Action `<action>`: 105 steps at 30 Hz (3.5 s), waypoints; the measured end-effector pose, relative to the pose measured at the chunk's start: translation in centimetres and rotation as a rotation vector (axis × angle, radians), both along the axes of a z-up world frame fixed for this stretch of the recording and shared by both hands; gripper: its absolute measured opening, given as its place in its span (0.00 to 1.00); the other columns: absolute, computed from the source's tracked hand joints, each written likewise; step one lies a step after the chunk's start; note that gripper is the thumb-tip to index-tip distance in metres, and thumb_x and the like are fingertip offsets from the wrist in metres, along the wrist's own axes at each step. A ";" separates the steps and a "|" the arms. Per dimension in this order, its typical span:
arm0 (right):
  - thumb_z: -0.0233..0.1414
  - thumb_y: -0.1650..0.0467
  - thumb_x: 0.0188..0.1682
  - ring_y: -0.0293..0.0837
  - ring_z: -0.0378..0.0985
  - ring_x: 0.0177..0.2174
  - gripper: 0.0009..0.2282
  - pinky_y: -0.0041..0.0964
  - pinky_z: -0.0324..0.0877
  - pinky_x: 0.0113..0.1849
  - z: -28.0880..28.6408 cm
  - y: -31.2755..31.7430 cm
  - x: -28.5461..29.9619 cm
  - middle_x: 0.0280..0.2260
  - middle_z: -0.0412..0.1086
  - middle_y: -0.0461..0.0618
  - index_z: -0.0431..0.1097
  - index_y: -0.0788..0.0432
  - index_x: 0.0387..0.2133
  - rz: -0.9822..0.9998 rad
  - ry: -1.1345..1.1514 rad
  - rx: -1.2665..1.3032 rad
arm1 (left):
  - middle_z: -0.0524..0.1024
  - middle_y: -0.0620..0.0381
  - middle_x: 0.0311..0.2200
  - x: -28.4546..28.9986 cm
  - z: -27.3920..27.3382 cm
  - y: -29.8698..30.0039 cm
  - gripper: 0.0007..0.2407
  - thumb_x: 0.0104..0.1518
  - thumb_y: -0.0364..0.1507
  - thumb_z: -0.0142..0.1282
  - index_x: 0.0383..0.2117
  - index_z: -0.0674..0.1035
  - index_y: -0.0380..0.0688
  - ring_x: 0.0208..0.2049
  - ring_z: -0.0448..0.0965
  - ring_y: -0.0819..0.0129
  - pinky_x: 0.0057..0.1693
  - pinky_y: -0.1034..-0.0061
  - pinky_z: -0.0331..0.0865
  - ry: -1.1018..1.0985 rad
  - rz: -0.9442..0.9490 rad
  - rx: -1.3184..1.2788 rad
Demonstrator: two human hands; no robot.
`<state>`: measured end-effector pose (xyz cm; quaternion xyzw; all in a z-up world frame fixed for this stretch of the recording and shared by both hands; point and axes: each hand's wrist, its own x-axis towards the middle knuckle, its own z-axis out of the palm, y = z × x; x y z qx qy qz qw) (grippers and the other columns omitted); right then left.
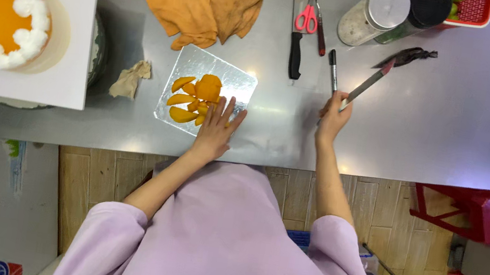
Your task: The person slices mango and strawberries into smaller pieces using a knife on a metal workspace.
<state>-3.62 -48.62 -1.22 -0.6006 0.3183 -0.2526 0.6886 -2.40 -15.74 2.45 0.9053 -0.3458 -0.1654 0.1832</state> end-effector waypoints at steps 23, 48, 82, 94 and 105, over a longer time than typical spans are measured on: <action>0.60 0.72 0.43 0.39 0.74 0.16 0.09 0.37 0.73 0.19 -4.2 -34.4 21.7 0.22 0.72 0.52 0.70 0.69 0.26 -0.593 0.115 0.024 | 0.42 0.29 0.71 5.5 7.0 3.4 0.36 0.51 0.35 0.61 0.69 0.59 0.45 0.72 0.39 0.30 0.72 0.41 0.42 -0.200 0.459 0.117; 0.54 0.71 0.51 0.37 0.73 0.15 0.06 0.33 0.68 0.20 5.7 4.4 -7.1 0.18 0.70 0.45 0.71 0.64 0.28 0.392 0.355 -0.028 | 0.76 0.51 0.42 7.0 8.5 -6.1 0.11 0.53 0.24 0.61 0.42 0.79 0.41 0.43 0.79 0.56 0.48 0.64 0.73 -0.286 -0.075 -0.256; 0.45 0.65 0.59 0.67 0.78 0.34 0.12 0.59 0.72 0.35 1.7 15.4 -10.1 0.35 0.75 0.65 0.66 0.60 0.50 0.709 0.580 -0.767 | 0.79 0.56 0.42 2.2 -5.2 -0.8 0.12 0.54 0.27 0.67 0.42 0.80 0.41 0.39 0.83 0.58 0.44 0.69 0.78 -0.117 0.391 -0.645; 0.44 0.67 0.60 0.71 0.76 0.29 0.09 0.64 0.68 0.30 1.8 16.8 -7.6 0.27 0.73 0.68 0.62 0.61 0.47 0.824 0.626 -0.823 | 0.81 0.53 0.39 2.0 -5.6 -1.1 0.09 0.55 0.25 0.66 0.40 0.82 0.38 0.37 0.83 0.59 0.44 0.70 0.77 -0.117 0.472 -0.701; 0.41 0.68 0.59 0.71 0.76 0.28 0.08 0.66 0.69 0.30 0.2 18.5 -5.0 0.29 0.74 0.66 0.59 0.61 0.44 0.803 0.638 -0.924 | 0.81 0.56 0.36 1.9 -6.0 -1.5 0.10 0.55 0.25 0.65 0.42 0.81 0.41 0.37 0.83 0.60 0.43 0.70 0.76 -0.122 0.546 -0.679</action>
